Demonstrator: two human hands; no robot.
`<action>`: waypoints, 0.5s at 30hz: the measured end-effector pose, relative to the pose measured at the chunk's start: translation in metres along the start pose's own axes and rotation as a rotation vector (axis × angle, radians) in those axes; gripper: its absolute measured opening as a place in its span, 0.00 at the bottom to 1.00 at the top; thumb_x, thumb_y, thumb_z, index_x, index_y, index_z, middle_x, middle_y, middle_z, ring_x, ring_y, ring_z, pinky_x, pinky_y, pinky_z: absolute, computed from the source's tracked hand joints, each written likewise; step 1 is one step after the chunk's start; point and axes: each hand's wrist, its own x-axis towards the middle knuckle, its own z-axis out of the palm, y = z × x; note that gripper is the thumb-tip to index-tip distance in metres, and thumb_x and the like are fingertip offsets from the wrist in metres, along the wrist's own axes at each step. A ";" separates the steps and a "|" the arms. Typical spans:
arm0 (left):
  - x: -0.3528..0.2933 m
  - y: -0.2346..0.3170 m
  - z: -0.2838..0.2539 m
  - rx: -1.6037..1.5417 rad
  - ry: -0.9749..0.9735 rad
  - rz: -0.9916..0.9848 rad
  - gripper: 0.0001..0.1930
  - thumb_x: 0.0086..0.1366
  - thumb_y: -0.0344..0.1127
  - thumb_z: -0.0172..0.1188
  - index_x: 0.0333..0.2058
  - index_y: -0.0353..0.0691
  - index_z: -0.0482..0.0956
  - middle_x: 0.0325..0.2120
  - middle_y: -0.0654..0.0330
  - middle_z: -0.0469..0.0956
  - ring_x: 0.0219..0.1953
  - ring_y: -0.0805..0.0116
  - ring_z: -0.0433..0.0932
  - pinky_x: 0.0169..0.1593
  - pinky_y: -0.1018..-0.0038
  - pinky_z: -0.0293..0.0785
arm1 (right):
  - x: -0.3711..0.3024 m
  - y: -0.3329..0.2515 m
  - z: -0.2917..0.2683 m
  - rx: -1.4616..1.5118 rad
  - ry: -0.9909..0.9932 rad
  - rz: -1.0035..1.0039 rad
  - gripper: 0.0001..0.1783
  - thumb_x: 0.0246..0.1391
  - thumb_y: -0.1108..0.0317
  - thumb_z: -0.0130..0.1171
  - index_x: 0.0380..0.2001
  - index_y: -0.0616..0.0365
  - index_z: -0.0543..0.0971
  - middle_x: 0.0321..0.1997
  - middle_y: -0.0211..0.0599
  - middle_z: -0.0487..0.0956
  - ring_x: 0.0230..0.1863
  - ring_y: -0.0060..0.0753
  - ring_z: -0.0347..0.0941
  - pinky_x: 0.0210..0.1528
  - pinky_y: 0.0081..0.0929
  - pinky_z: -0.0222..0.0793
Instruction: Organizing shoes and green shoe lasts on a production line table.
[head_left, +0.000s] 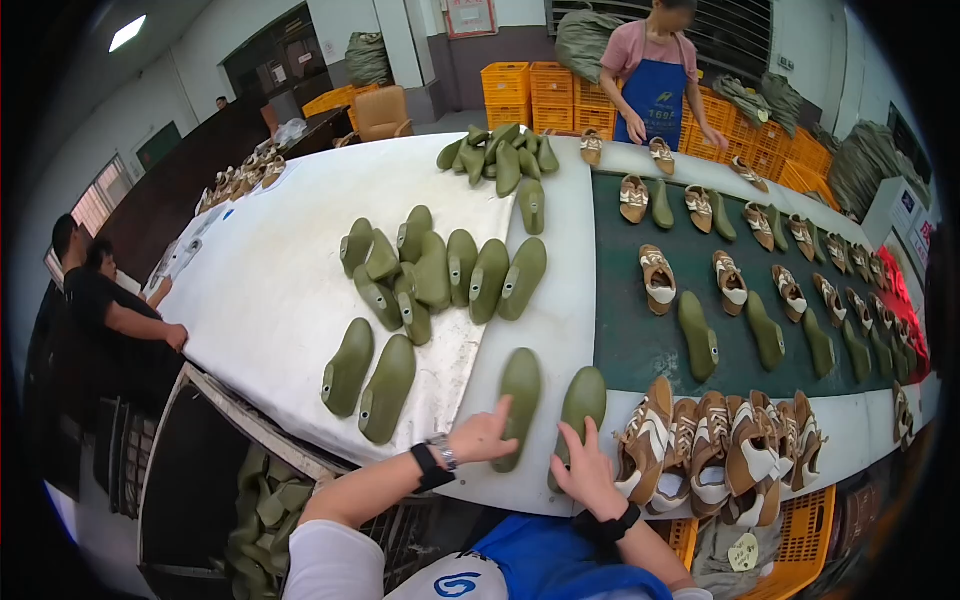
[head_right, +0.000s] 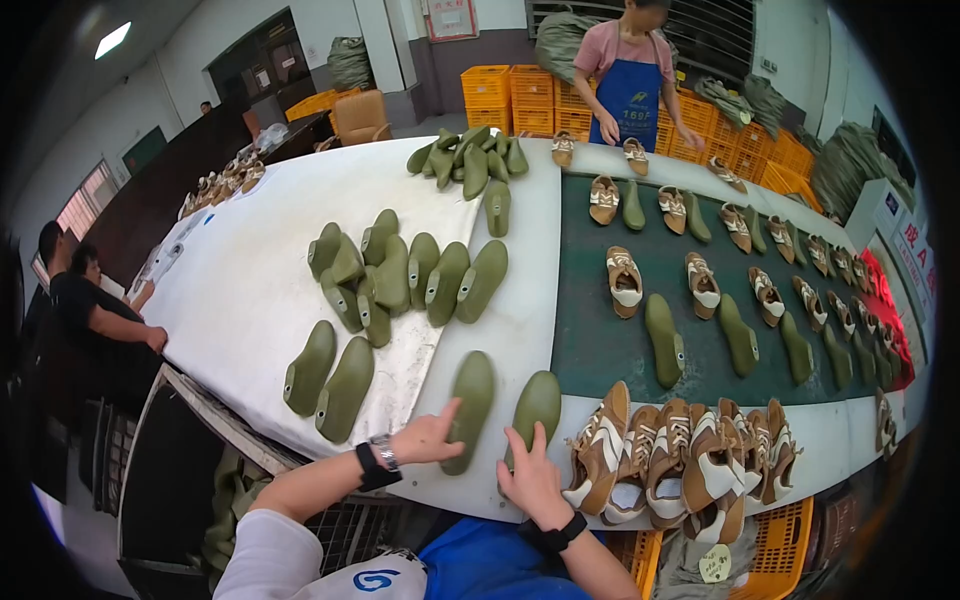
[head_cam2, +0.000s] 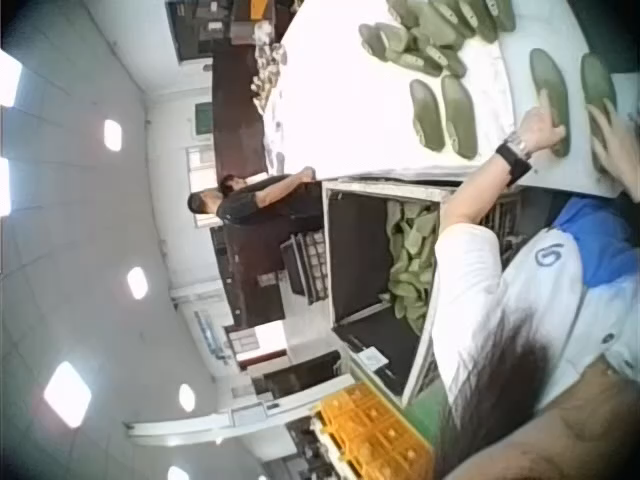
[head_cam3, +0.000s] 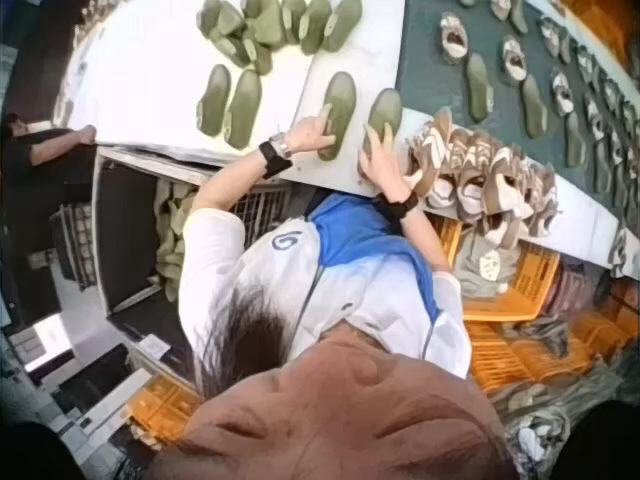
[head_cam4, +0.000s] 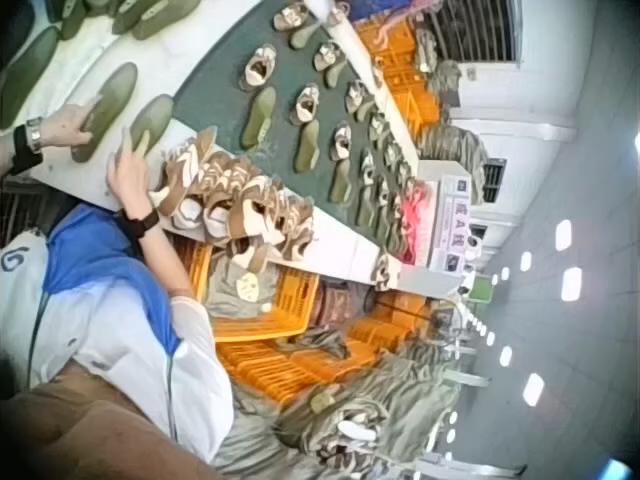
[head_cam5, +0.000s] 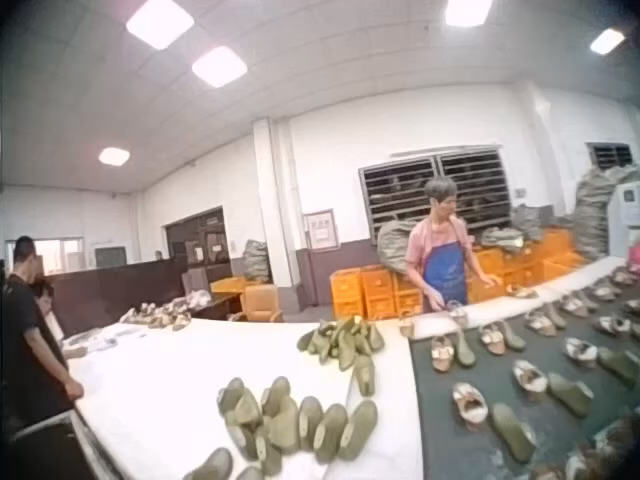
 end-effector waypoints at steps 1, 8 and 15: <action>0.004 0.007 0.014 -0.034 0.024 0.061 0.44 0.56 0.49 0.58 0.60 0.26 0.46 0.23 0.36 0.76 0.29 0.40 0.77 0.34 0.57 0.74 | 0.001 -0.007 -0.001 0.003 0.019 0.006 0.31 0.49 0.56 0.58 0.58 0.46 0.65 0.61 0.67 0.58 0.39 0.65 0.73 0.40 0.47 0.73; -0.011 -0.024 -0.020 0.056 0.535 0.147 0.25 0.55 0.44 0.63 0.48 0.37 0.73 0.36 0.48 0.78 0.38 0.49 0.76 0.43 0.62 0.73 | 0.015 0.006 0.004 -0.049 0.129 -0.015 0.31 0.49 0.50 0.61 0.54 0.53 0.72 0.59 0.59 0.62 0.63 0.63 0.51 0.60 0.52 0.54; -0.082 -0.159 -0.045 0.213 0.760 -0.649 0.24 0.50 0.40 0.64 0.44 0.35 0.70 0.35 0.40 0.76 0.38 0.44 0.77 0.41 0.56 0.74 | 0.032 -0.009 0.031 0.083 0.212 -0.110 0.30 0.43 0.51 0.65 0.49 0.54 0.76 0.58 0.58 0.63 0.62 0.65 0.53 0.61 0.52 0.53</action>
